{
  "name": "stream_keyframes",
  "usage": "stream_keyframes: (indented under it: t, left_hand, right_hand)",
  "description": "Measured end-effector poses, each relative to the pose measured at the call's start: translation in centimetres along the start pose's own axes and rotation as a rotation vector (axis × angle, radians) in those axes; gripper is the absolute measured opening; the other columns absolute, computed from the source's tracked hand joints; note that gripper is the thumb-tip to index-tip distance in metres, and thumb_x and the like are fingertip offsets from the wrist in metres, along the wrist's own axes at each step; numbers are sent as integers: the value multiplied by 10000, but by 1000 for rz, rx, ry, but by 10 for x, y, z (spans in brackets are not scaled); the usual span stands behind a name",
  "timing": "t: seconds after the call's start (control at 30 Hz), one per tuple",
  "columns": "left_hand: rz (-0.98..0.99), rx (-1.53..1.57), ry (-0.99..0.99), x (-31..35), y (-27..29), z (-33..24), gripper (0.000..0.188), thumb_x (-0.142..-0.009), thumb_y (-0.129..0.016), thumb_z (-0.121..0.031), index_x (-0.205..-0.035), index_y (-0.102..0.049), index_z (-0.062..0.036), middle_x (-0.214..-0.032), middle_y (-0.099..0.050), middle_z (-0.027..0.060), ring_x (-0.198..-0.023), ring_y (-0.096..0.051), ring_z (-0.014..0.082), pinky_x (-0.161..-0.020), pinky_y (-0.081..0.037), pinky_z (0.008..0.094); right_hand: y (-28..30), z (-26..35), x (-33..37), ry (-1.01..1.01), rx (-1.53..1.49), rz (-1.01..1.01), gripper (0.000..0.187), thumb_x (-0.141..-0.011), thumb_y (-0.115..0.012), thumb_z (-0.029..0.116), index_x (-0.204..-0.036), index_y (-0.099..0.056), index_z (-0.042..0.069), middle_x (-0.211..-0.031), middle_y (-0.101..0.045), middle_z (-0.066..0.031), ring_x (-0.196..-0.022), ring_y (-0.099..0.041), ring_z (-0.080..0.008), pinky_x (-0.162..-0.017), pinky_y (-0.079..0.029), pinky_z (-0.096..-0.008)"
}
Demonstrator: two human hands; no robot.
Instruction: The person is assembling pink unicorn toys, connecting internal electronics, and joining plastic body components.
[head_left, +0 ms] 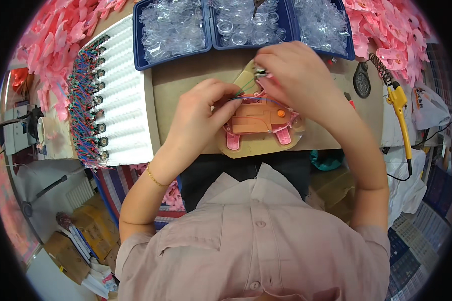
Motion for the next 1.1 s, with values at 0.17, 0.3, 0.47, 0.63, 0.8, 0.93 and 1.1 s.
stream_keyframes:
  t: [0.17, 0.3, 0.47, 0.63, 0.8, 0.93, 1.1]
  left_hand:
    - [124, 219, 271, -5, 2, 6, 173, -851, -662, -100, -982, -666, 13, -830, -627, 44, -675, -580, 102, -613, -482, 248]
    - [217, 390, 344, -8, 1, 7, 183, -873, -659, -118, -981, -668, 30, -793, -651, 21, -690, -575, 60, -615, -476, 220]
    - [233, 373, 357, -7, -1, 3, 198, -859, -675, -111, -995, -665, 32, -795, -651, 20, -691, -579, 56, -631, -478, 212]
    - [217, 432, 314, -3, 1, 6, 204, -849, -682, -100, -1003, -664, 34, -797, -653, 22, -694, -585, 57, -626, -475, 209]
    - [210, 420, 336, -3, 0, 5, 197, -854, -673, -96, -1006, -670, 30, -792, -655, 23, -695, -586, 57, -617, -476, 208]
    - [213, 420, 332, -4, -2, 8, 195, -855, -672, -96, -1004, -671, 29, -788, -655, 22, -692, -584, 56, -611, -476, 209]
    - [232, 383, 267, -3, 2, 8, 193, -853, -667, -85, -1010, -672, 26, -825, -663, 28, -724, -601, 62, -640, -490, 213]
  right_hand:
    - [-3, -11, 34, -123, -42, -46, 286, -721, -701, 94, -1002, -649, 94, -994, -618, -46, -922, -576, -238, -849, -428, -365]
    - [-5, -20, 41, -104, -119, -78, 274, -715, -711, 97, -984, -656, 92, -986, -615, -38, -914, -570, -235, -843, -420, -367]
    - [-4, -24, 40, -79, -146, -62, 212, -738, -702, 108, -943, -656, 81, -951, -606, -33, -903, -563, -232, -831, -407, -357]
    - [1, -18, 30, -72, -105, 18, 186, -728, -693, 88, -909, -649, 76, -918, -593, -40, -900, -564, -235, -809, -411, -345]
    - [0, -20, 23, 24, -81, 20, 153, -727, -685, 78, -870, -631, 62, -878, -576, -48, -860, -570, -259, -729, -452, -360]
    - [1, -25, 17, -79, -199, 68, 107, -737, -656, 54, -809, -580, 29, -810, -559, -91, -796, -570, -291, -680, -460, -378]
    - [6, -18, -4, -208, -204, 379, 97, -744, -627, 32, -784, -544, 2, -732, -539, -126, -732, -562, -309, -663, -450, -394]
Point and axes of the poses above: each hand's wrist, its own x-axis away from the middle knuckle, its own y-axis out of the back of the hand, z = x × y, the point moved 2 cm from there along -x, towards the middle knuckle
